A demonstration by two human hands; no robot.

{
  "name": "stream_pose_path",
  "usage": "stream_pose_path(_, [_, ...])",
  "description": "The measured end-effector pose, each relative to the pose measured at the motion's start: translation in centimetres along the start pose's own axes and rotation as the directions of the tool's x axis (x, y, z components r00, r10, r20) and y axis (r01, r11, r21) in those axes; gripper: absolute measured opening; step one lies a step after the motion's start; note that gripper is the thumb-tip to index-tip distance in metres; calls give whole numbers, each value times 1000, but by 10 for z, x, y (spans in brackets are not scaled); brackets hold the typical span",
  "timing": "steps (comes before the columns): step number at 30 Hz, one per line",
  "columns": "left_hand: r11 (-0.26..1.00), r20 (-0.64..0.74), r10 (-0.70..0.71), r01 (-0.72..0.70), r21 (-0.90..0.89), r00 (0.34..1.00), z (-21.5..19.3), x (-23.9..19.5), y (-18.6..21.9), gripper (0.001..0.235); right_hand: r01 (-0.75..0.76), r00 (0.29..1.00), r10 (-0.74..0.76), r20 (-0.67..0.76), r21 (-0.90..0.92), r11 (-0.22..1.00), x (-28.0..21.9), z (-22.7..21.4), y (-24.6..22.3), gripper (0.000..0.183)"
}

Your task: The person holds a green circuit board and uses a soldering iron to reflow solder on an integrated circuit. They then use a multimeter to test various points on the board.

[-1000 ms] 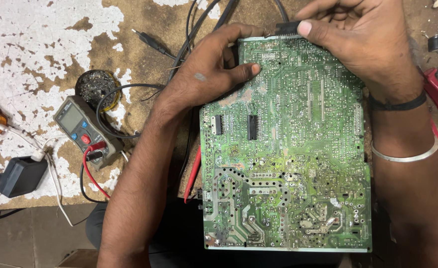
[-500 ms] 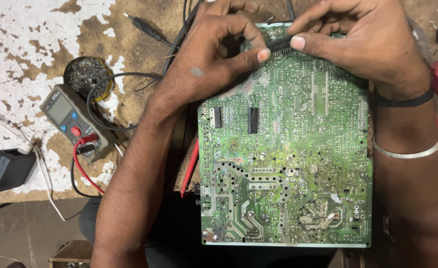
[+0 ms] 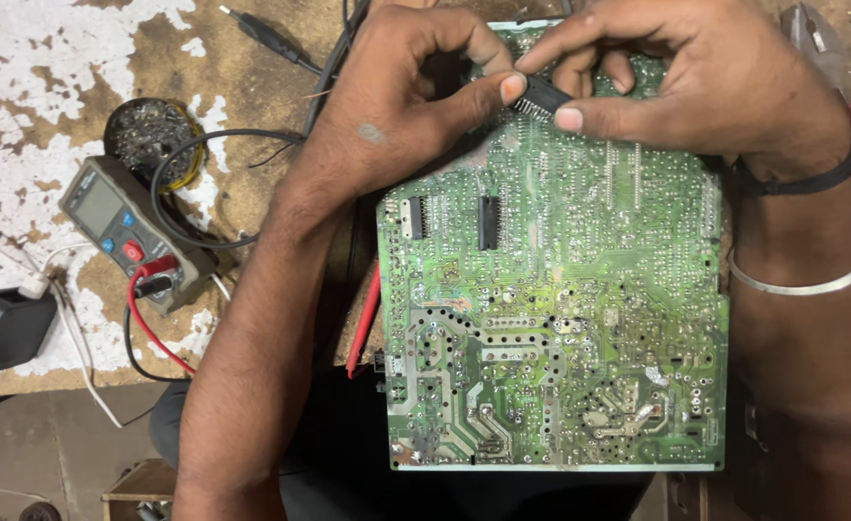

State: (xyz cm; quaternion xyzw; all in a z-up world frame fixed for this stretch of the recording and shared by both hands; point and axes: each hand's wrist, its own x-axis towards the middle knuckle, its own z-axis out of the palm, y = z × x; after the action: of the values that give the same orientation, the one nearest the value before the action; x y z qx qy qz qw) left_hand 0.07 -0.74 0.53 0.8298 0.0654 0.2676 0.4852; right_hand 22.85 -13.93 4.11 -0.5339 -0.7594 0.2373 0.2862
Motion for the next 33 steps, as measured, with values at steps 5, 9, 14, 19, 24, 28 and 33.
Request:
stream_pose_path(5, [993, 29, -119, 119, -7, 993, -2, 0, 8, 14, -83, 991, 99, -94, 163, 983, -4, 4, 2, 36])
stream_pose_path(9, [980, -17, 73, -69, 188, 997, 0, 4, 13, 17, -11, 994, 34, -107, 205, 979, -9, 7, 0, 39])
stream_pose_path(14, [967, -33, 41, -31, 254, 999, 2, 8, 18, 19, 23, 996, 0, -92, 242, 970, -7, 6, 8, 43])
stream_pose_path(19, [975, -34, 65, -56, 216, 997, 2, 6, 12, 15, 25, 994, 0, -108, 235, 972, -6, 10, 15, 39])
stream_pose_path(24, [955, -12, 96, -89, 282, 995, -1, 2, 8, 15, 68, 991, -42, -124, 214, 974, -5, 11, 14, 38])
stream_pose_path(28, [982, -54, 68, -57, 182, 996, -2, 0, 14, 16, -28, 984, 87, -159, 339, 940, -8, 9, 1, 37])
stream_pose_path(33, [841, -61, 313, -247, 481, 948, 11, 5, 40, 47, 103, 927, -112, -358, -45, 994, -29, 8, -20, 37])
